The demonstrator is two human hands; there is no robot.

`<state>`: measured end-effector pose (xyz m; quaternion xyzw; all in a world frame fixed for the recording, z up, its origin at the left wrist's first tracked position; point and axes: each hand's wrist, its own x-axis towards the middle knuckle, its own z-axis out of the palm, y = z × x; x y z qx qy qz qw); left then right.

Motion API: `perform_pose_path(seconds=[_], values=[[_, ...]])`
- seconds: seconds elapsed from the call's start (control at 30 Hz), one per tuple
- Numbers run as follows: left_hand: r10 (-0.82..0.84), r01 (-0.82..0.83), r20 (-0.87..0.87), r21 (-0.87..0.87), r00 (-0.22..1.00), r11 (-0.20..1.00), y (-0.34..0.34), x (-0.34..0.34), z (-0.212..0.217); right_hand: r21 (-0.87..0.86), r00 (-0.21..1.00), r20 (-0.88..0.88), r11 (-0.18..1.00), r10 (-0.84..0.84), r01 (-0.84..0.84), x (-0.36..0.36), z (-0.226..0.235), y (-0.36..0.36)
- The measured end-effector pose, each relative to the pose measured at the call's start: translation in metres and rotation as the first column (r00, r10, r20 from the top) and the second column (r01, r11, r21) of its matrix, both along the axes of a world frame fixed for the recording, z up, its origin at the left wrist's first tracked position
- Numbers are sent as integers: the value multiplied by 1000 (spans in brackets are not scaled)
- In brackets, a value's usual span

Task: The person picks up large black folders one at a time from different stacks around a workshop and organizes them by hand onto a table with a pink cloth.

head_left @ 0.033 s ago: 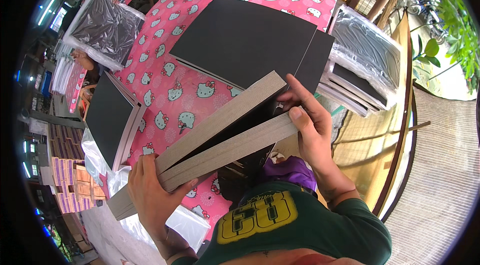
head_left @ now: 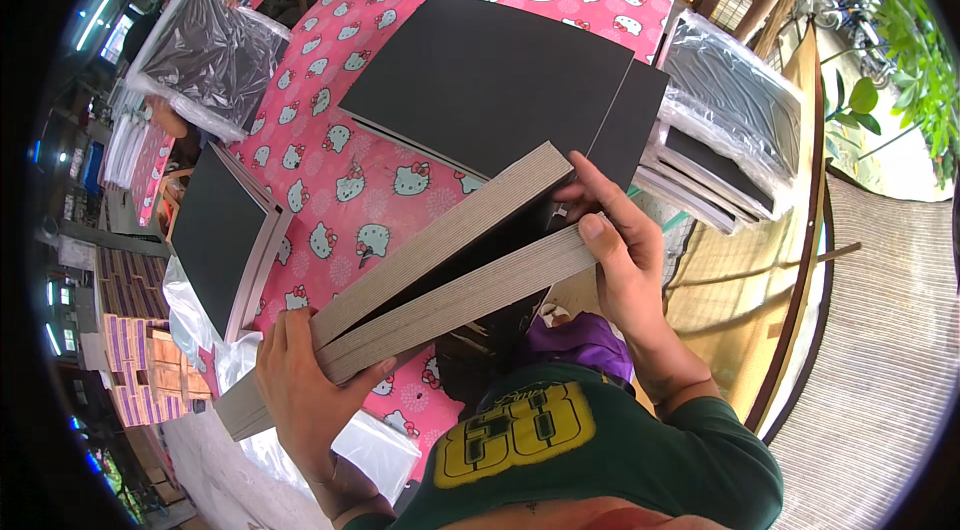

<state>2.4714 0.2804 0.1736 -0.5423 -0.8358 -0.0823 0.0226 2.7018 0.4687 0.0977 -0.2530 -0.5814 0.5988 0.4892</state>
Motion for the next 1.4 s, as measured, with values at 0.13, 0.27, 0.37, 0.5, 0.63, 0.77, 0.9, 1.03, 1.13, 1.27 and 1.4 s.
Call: perform_pose_path(seconds=[0.13, 0.27, 0.37, 0.5, 0.63, 0.77, 0.9, 1.03, 1.13, 1.27, 1.4], values=[[6, -6, 8, -18, 1000, 1000, 1, 0, 1, -5, 1000, 1, 1000, 4, -4, 1, 0, 1], [8, -8, -2, -6, 1000, 1000, -2, -3, -2, -14, 1000, 7, 1000, -1, 1, -1, 3, -3], [13, -13, -3, -8, 1000, 1000, -2, -3, -3, -12, 1000, 5, 1000, -5, 5, -1, 2, -2], [16, -16, 2, -13, 1000, 1000, -2, -4, -3, -37, 1000, -10, 999, -3, 3, 0, 3, -2], [12, -12, 7, -14, 1000, 1000, -1, -3, -2, -35, 1000, -20, 999, -5, 4, 0, 0, -2], [7, -6, 7, -18, 1000, 1000, -1, -3, -1, -73, 999, -46, 997, -30, 26, -2, 2, -4], [-10, 10, 15, -16, 1000, 1000, -2, -3, -1, -9, 998, 17, 998, -64, 64, 0, -2, 2], [-189, 203, 156, -81, 970, 976, -3, -23, 11, 54, 997, 24, 996, 72, -73, -2, -8, 17], [-136, 212, 541, -80, 830, 974, -1, -45, 31, 80, 985, -53, 984, 163, -159, -16, -22, 24], [-165, 223, 413, -96, 896, 970, 25, -66, 24, 100, 997, 30, 993, 67, -69, -16, -44, 28], [-257, 256, 74, 26, 964, 966, 27, -98, -1, 177, 998, 25, 983, -60, 55, -15, -60, 26]])
